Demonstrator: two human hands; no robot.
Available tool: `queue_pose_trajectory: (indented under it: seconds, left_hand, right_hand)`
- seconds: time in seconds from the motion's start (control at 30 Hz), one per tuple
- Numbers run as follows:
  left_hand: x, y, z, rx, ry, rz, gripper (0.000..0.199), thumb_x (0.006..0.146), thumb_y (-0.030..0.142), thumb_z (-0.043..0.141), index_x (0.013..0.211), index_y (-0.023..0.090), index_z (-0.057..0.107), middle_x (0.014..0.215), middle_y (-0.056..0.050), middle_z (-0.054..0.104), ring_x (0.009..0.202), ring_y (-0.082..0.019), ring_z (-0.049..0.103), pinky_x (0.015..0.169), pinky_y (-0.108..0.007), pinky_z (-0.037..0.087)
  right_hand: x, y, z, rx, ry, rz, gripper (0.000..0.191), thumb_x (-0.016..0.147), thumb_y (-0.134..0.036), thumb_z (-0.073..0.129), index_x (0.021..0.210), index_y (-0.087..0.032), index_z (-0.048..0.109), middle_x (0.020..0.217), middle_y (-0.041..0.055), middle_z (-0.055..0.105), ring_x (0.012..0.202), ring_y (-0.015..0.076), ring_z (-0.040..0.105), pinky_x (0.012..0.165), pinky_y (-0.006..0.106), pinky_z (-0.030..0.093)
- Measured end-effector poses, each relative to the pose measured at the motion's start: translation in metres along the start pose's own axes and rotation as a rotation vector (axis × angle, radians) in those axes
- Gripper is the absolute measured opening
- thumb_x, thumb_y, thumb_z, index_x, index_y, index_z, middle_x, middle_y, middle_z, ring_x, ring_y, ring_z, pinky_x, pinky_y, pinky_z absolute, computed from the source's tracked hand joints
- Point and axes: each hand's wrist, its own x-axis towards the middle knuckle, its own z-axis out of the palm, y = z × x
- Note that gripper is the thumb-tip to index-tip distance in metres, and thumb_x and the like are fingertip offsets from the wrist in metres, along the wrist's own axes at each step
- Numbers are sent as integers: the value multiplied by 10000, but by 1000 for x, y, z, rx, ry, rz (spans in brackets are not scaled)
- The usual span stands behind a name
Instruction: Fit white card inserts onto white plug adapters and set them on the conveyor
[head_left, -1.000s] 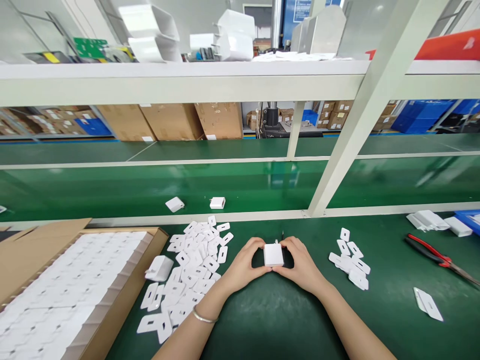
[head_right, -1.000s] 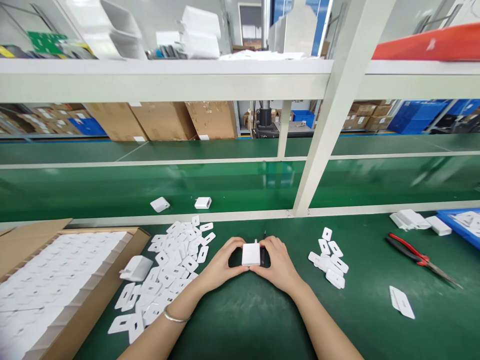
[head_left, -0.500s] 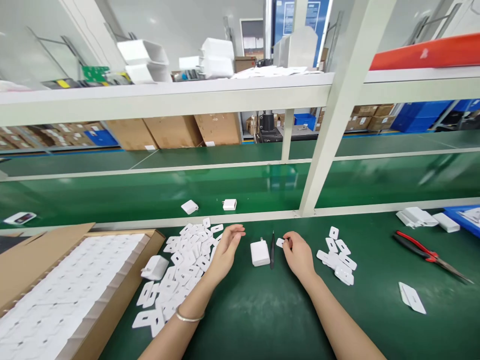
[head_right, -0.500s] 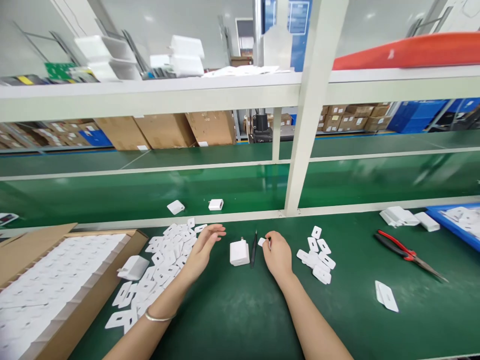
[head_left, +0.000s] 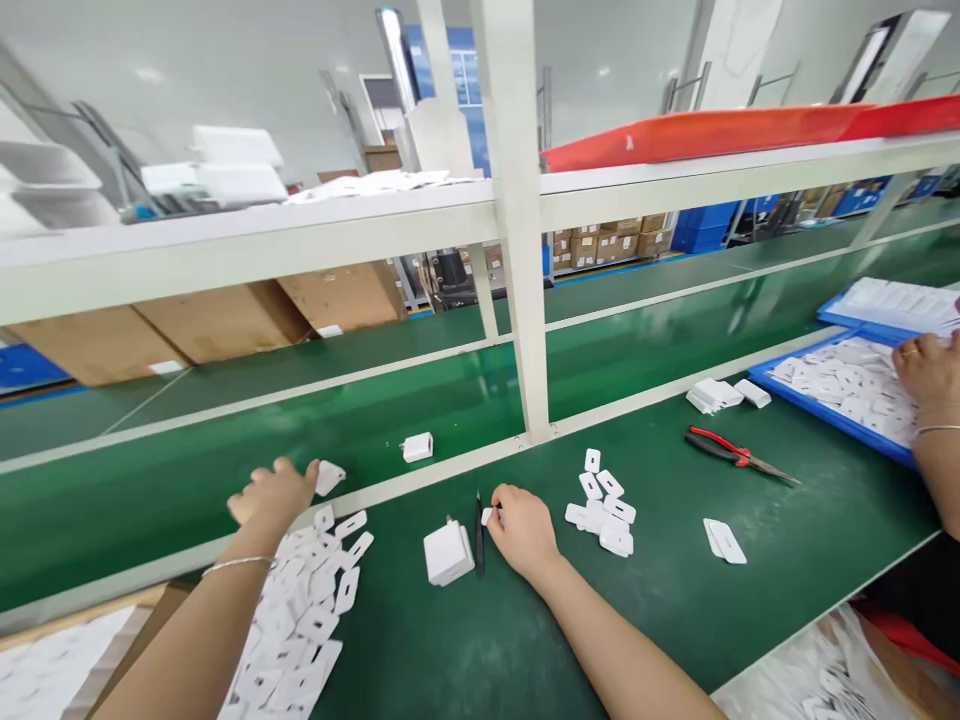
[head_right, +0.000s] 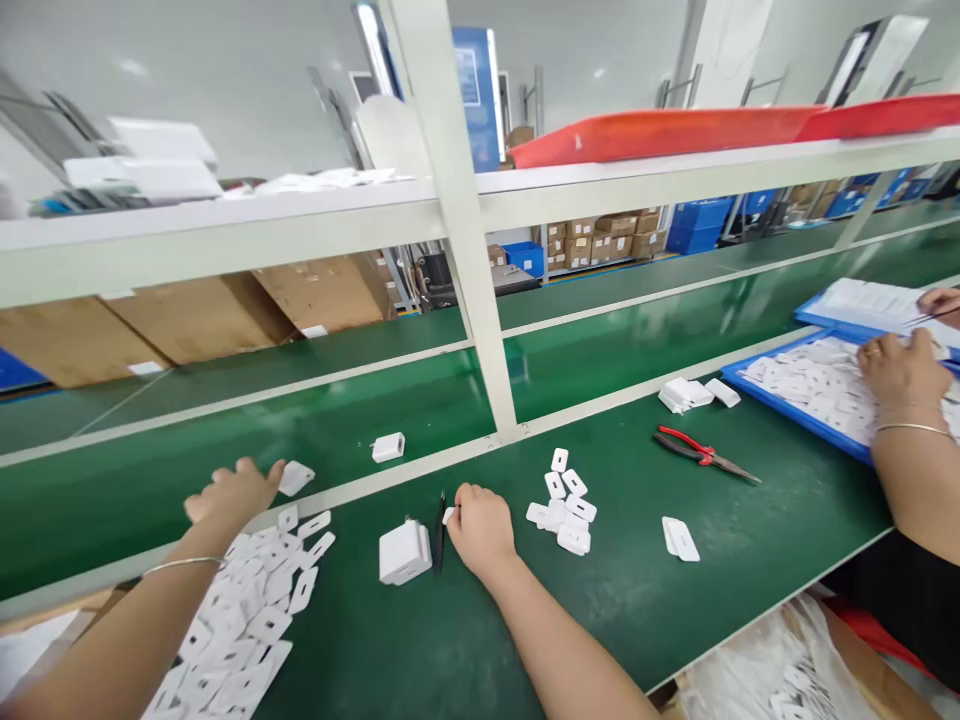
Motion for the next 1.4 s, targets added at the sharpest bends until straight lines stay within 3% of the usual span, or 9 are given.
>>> queue_pose_trajectory:
  seconds: [0.17,0.37,0.6,0.8,0.9,1.0,1.13,1.27,1.4]
  left_hand:
    - [16,10,21,176,-149,-150,775,934,628,310,1387,40,531,1126,-324,693,1170,-561,602,939,-657,419]
    - [7,56,50,58,-150,9,705,841,612,439,1246,67,626,1217,-354,651,1204,-583,567,909,-649,431]
    - [-17,98,44,-218,-161,121,471,773,443,566,1062,78,636,1155,-348,633,1117,-564,626,894,-661,473]
    - [-52,117,21,-691,-38,267,643,762,455,657,1284,121,485,1299,-246,569,1225,-419,597,1022,-558,487]
    - [-72,124,1,-976,-20,315,701,765,555,651,1293,144,440,1204,-170,596,1041,-297,666,909,-438,563]
    - [-98,124,-24,-1240,-21,377,604,825,649,522,1202,178,484,1102,-99,608,902,-197,656,832,-338,568]
    - [-142,117,-57,-1731,0,498,492,765,521,788,1058,209,544,1064,-52,618,814,-138,594,724,-242,502]
    - [-176,108,-78,-1623,210,711,382,807,329,847,1042,230,563,1081,-43,638,881,-166,613,738,-252,488]
    - [-184,101,-92,-1459,125,955,329,845,278,823,1050,236,570,1079,-41,625,896,-183,621,802,-300,499]
  right_hand:
    - [0,-2,2,-9,-10,21,105,901,-134,542,913,-209,615,887,29,706,814,196,639,702,304,373]
    - [0,-1,4,-25,-15,31,112,889,-120,540,907,-209,605,875,31,696,807,197,639,693,300,371]
    - [0,0,2,-2,9,34,121,880,-123,534,897,-210,617,862,27,702,799,193,646,686,291,359]
    - [0,4,-2,71,20,45,174,848,-105,546,938,-222,637,822,-5,693,803,179,656,702,265,368]
    - [1,5,-6,94,6,47,250,829,-77,523,987,-222,650,785,-12,675,763,174,647,685,260,368]
    - [2,7,-12,92,-28,2,261,789,-101,577,1003,-226,657,838,-5,677,792,186,649,702,262,391]
    - [2,13,-21,67,-91,-98,260,792,-101,609,998,-250,666,943,4,658,858,190,656,738,264,439]
    - [4,22,-23,146,-63,-86,197,842,-139,588,987,-249,664,1036,35,616,815,186,651,735,298,502]
    - [10,18,-31,387,61,-115,167,892,-340,612,1019,-247,669,959,53,619,739,204,612,694,339,533]
